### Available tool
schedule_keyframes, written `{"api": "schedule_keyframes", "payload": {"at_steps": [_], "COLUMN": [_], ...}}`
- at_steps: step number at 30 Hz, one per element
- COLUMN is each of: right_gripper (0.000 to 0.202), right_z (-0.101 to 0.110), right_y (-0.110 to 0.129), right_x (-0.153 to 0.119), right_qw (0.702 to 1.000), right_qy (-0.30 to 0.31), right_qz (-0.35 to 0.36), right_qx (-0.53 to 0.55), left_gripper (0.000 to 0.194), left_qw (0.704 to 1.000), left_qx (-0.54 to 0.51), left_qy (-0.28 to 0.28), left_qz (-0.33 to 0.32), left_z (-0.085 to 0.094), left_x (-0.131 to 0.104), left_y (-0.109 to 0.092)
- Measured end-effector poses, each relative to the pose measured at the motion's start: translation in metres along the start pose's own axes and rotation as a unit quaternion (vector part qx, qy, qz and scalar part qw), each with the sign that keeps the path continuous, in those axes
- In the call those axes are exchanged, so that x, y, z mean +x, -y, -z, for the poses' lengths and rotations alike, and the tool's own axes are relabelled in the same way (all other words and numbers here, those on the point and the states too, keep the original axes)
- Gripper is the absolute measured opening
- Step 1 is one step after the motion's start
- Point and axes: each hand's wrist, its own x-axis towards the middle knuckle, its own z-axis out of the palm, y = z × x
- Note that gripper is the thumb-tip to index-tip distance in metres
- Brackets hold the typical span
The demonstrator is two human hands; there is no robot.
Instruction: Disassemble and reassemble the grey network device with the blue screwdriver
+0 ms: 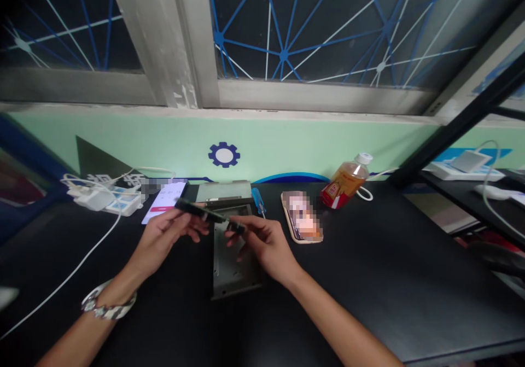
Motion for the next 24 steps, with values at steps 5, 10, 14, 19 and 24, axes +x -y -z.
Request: {"api": "schedule_keyframes", "payload": {"at_steps": [5,10,14,19,24], "right_gripper": [0.028,0.018,0.026,0.051,0.059], "right_z": [0.003,0.0,-0.007,-0.013,-0.015], "right_y": [-0.004,-0.011,-0.013,-0.009,-0.006], "right_x": [0.001,0.002,0.001,-0.002,-0.004], "right_qw": [0.997,1.0,0.999,0.997,0.994], "right_qy": [-0.019,0.004,0.033,0.067,0.09], "right_qz": [-0.042,-0.027,-0.013,-0.003,0.004], "right_qx": [0.064,0.014,0.032,0.041,0.061], "left_gripper": [0.039,0.052,0.047,0.034,0.03], "left_qw": [0.998,0.999,0.997,0.983,0.978], "left_qx": [0.049,0.036,-0.074,-0.178,-0.2], "left_qy": [-0.027,-0.024,-0.017,0.009,0.02], "left_qz": [-0.032,-0.011,0.022,0.048,0.047], "left_z": [0.006,-0.005,-0.019,-0.033,-0.035], "left_x": [-0.003,-0.006,-0.007,-0.012,-0.013], "left_y": [-0.004,-0.005,0.0,0.002,0.0]}}
